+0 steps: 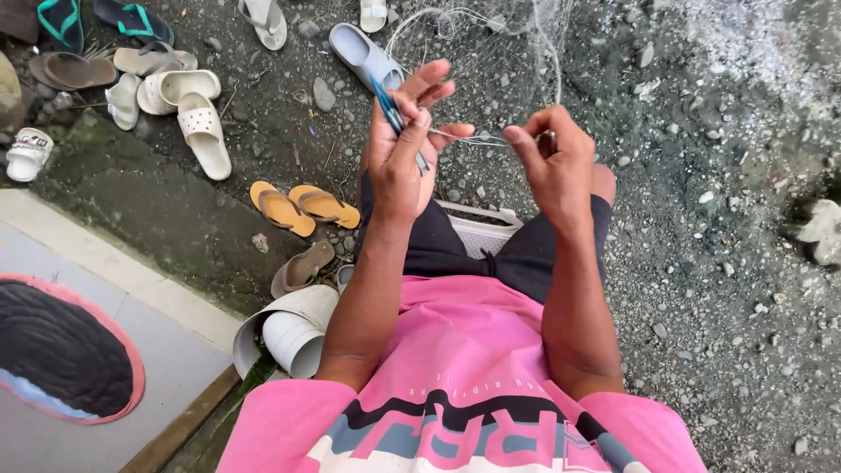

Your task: The person is repairing a fishing net by carefully threading a new line through the mesh and tying knots using a small blue net needle.

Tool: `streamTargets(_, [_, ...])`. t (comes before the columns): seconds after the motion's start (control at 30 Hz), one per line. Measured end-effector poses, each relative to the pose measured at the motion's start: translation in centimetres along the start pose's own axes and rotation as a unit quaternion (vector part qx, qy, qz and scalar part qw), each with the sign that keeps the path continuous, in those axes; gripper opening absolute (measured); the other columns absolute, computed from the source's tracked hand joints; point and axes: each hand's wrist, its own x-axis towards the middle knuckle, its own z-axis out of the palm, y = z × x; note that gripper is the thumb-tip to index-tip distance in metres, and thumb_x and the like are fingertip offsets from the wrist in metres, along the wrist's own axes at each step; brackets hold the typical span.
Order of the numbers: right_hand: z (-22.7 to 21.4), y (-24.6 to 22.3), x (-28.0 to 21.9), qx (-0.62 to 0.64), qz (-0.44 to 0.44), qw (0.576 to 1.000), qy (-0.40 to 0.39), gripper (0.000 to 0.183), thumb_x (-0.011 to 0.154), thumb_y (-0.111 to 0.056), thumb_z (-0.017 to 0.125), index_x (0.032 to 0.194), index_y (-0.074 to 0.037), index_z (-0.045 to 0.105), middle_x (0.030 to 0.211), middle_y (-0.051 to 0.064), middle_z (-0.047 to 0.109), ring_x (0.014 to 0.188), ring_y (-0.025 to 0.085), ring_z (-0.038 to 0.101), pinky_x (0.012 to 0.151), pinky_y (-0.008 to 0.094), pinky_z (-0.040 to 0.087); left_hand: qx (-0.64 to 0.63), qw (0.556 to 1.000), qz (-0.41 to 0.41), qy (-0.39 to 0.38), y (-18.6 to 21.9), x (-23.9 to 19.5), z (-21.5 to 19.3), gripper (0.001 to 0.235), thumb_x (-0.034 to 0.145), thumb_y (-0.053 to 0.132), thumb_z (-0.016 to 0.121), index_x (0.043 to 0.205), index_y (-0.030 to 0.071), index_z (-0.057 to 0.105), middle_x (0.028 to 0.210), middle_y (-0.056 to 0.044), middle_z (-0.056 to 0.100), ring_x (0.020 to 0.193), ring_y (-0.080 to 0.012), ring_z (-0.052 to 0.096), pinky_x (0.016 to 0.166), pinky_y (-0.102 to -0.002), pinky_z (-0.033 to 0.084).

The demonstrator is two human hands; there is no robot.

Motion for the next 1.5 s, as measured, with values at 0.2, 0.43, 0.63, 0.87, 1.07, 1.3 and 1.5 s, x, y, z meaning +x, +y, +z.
streamTargets(0.2, [-0.5,2.5,-1.2,0.099,-0.093,0.978,0.158,0.012,0.099,-0.015,0.057,0.091,-0.009,0.05,0.099,0.009,0.052,0.092,0.018,0.052,0.066,0.026,0.046,-0.128,0.991,-0.023,-0.017,-0.3,-0.8,0.2,0.017,0.099,-0.005,0.044,0.098,0.011,0.047,0.133,-0.022,0.054,0.118,-0.0307,0.057,0.087,-0.038,0.058])
streamTargets(0.43, [-0.3,15.3,-8.0,-0.153,0.181,0.97,0.061,0.023,0.1,-0.031,0.046,0.098,-0.009,0.053,0.094,0.016,0.06,0.084,0.036,0.053,0.07,0.045,0.038,-0.125,0.992,0.011,0.026,0.6,-1.5,0.6,0.016,0.1,-0.002,0.048,0.099,0.015,0.048,0.133,-0.013,0.052,0.11,-0.0219,0.056,0.078,-0.033,0.049])
streamTargets(0.63, [1.0,14.2,-9.9,-0.214,0.14,0.964,-0.078,0.034,0.1,-0.028,0.034,0.108,-0.013,0.064,0.096,0.01,0.068,0.086,0.034,0.062,0.071,0.045,0.042,-0.122,0.991,0.038,0.028,0.9,-1.9,0.4,0.015,0.102,-0.002,0.049,0.105,0.012,0.052,0.13,-0.011,0.054,0.118,-0.0242,0.058,0.078,-0.034,0.057])
streamTargets(0.87, [-0.8,-0.7,-5.5,0.024,-0.092,0.995,-0.025,0.01,0.096,-0.002,0.063,0.104,0.0,0.069,0.094,0.014,0.066,0.084,0.019,0.062,0.074,0.025,0.049,-0.087,0.995,0.026,0.052,0.4,-2.2,0.9,0.014,0.1,-0.001,0.053,0.108,0.011,0.052,0.126,-0.013,0.054,0.119,-0.0266,0.057,0.081,-0.035,0.06])
streamTargets(1.07, [-1.3,-7.5,-1.9,-0.071,-0.204,0.976,-0.023,0.012,0.09,-0.012,0.078,0.094,-0.003,0.07,0.092,0.009,0.072,0.08,0.02,0.067,0.075,0.031,0.047,-0.078,0.995,0.005,0.064,-0.3,-2.2,0.9,0.014,0.097,-0.001,0.056,0.104,0.01,0.053,0.119,-0.013,0.059,0.11,-0.0213,0.06,0.074,-0.03,0.057])
streamTargets(1.3, [-0.8,-6.9,0.4,-0.103,-0.247,0.964,-0.008,0.018,0.096,-0.017,0.071,0.104,-0.001,0.068,0.089,0.01,0.071,0.074,0.024,0.066,0.067,0.033,0.043,-0.088,0.995,-0.019,0.037,-0.1,-2.0,1.8,0.011,0.096,0.001,0.058,0.1,0.009,0.052,0.11,-0.013,0.06,0.1,-0.0201,0.061,0.075,-0.028,0.055])
streamTargets(1.5, [-1.1,-6.4,0.4,-0.123,-0.265,0.956,-0.001,0.014,0.1,-0.016,0.067,0.107,-0.003,0.069,0.09,0.008,0.071,0.072,0.02,0.063,0.064,0.032,0.038,-0.049,0.998,-0.018,0.03,-0.1,-2.0,2.1,0.009,0.096,0.005,0.059,0.098,0.008,0.051,0.108,-0.013,0.061,0.094,-0.021,0.062,0.074,-0.028,0.054])
